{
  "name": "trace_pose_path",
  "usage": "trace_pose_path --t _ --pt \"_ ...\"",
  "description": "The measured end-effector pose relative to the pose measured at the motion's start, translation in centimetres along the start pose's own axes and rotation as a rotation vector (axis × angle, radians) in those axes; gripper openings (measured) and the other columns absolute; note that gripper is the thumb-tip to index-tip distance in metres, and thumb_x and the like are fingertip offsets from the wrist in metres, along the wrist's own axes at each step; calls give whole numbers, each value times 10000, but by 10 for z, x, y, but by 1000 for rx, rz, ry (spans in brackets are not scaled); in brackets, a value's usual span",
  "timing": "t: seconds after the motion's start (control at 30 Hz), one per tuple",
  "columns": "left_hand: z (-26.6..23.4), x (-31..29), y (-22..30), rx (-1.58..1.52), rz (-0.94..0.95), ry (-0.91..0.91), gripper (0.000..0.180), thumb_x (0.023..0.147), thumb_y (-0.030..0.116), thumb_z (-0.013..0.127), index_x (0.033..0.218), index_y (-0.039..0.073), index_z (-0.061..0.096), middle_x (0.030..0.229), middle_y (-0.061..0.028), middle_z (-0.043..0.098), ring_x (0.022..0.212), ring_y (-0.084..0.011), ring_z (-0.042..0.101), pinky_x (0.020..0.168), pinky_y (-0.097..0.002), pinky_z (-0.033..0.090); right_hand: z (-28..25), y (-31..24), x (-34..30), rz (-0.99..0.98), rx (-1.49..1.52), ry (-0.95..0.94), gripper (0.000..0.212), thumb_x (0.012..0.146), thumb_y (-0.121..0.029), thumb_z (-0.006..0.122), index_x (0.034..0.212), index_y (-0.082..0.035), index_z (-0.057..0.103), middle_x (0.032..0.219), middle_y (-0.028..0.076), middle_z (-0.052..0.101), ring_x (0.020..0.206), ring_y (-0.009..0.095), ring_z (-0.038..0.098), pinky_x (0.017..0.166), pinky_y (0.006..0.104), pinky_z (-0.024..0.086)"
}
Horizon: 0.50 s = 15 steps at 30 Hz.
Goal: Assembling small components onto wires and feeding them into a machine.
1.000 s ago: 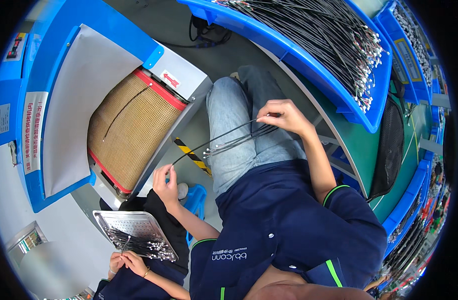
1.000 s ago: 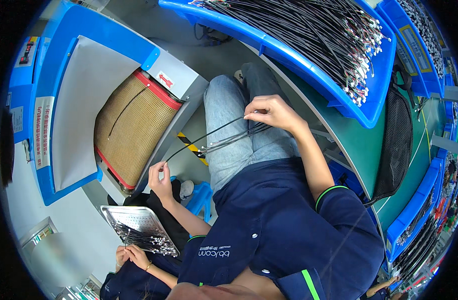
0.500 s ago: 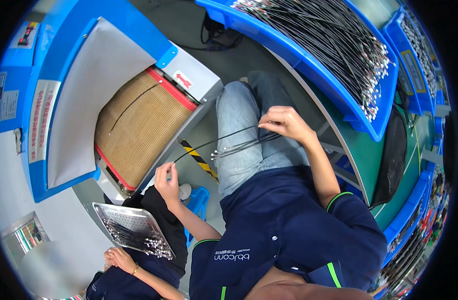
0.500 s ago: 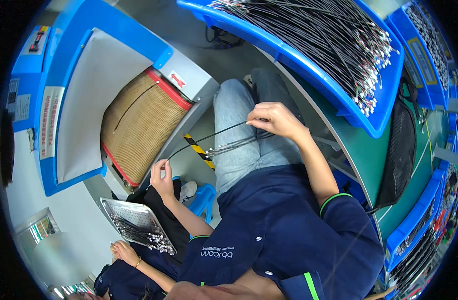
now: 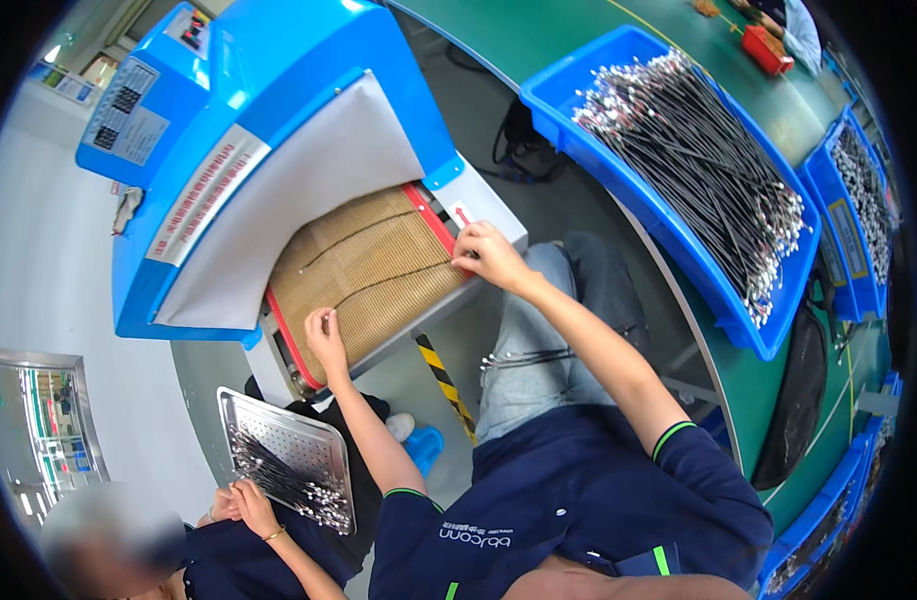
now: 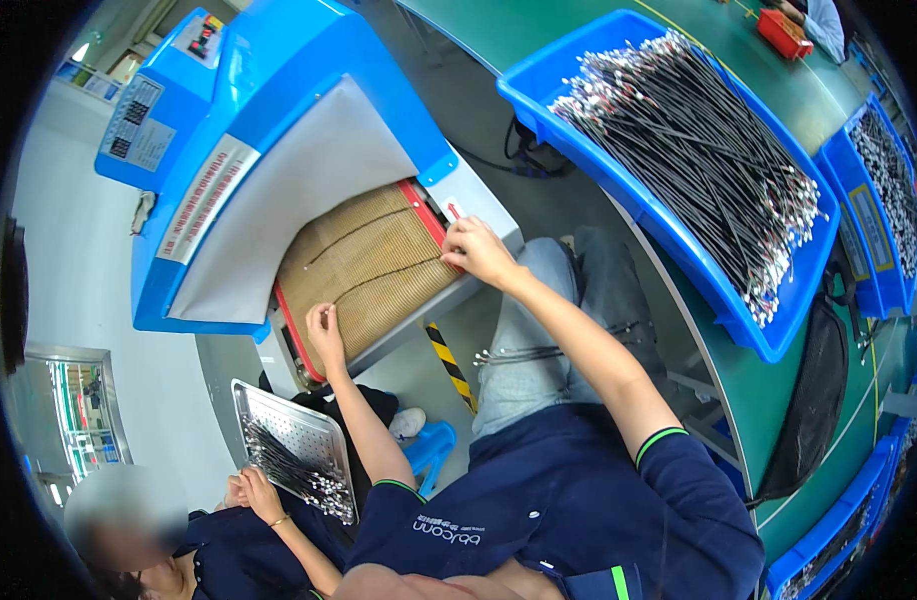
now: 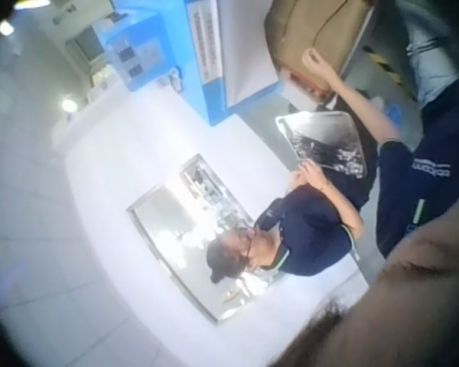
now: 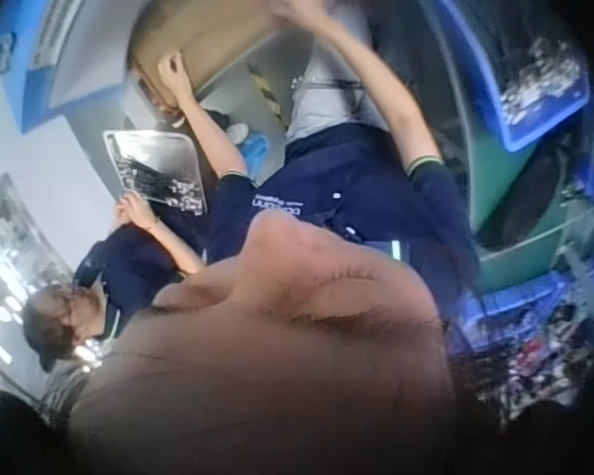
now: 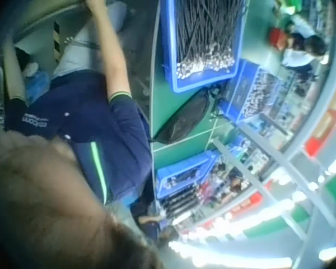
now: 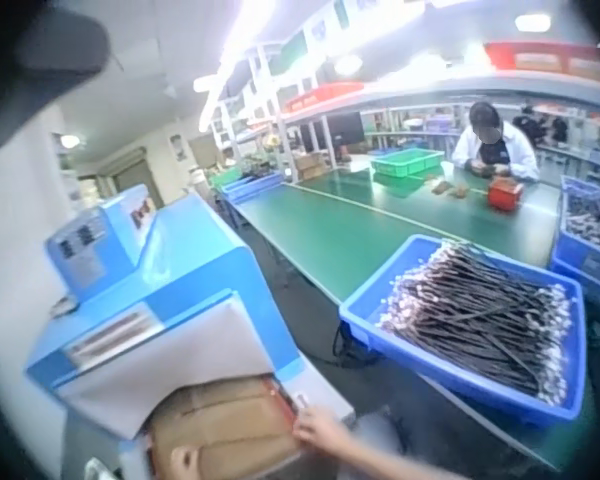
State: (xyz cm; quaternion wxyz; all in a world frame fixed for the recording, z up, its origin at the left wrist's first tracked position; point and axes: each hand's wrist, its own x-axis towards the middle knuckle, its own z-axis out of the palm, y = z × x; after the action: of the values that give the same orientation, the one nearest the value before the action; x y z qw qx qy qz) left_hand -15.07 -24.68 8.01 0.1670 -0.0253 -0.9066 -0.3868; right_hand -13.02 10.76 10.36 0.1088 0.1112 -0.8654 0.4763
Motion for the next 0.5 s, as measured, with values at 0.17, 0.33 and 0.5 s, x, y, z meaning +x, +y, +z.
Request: trace_pose_path --t 0.17,0.33,0.5 --pt "-19 14 -14 47 15 73 131 844 131 657 903 17 629 1045 -142 573 1012 -295 552 904 -384 432 21 -21 23 -57 -193 17 141 700 -172 727 793 -86 664 948 49 574 1011 252 519 929 378 383" --pt "-27 31 -17 70 -26 50 149 845 148 662 918 21 629 1063 -135 563 1041 -298 537 912 -382 426 22 -36 26 -116 -213 27 212 739 -158 705 935 -92 656 999 49 576 1022 251 522 935 381 386" --pt "-28 34 -25 69 17 107 182 854 122 631 1004 20 610 1064 -135 567 1031 -296 541 911 -384 426 3 -49 -30 -61 -49 48 190 788 -112 670 973 -72 646 974 75 591 979 267 542 876 373 423"
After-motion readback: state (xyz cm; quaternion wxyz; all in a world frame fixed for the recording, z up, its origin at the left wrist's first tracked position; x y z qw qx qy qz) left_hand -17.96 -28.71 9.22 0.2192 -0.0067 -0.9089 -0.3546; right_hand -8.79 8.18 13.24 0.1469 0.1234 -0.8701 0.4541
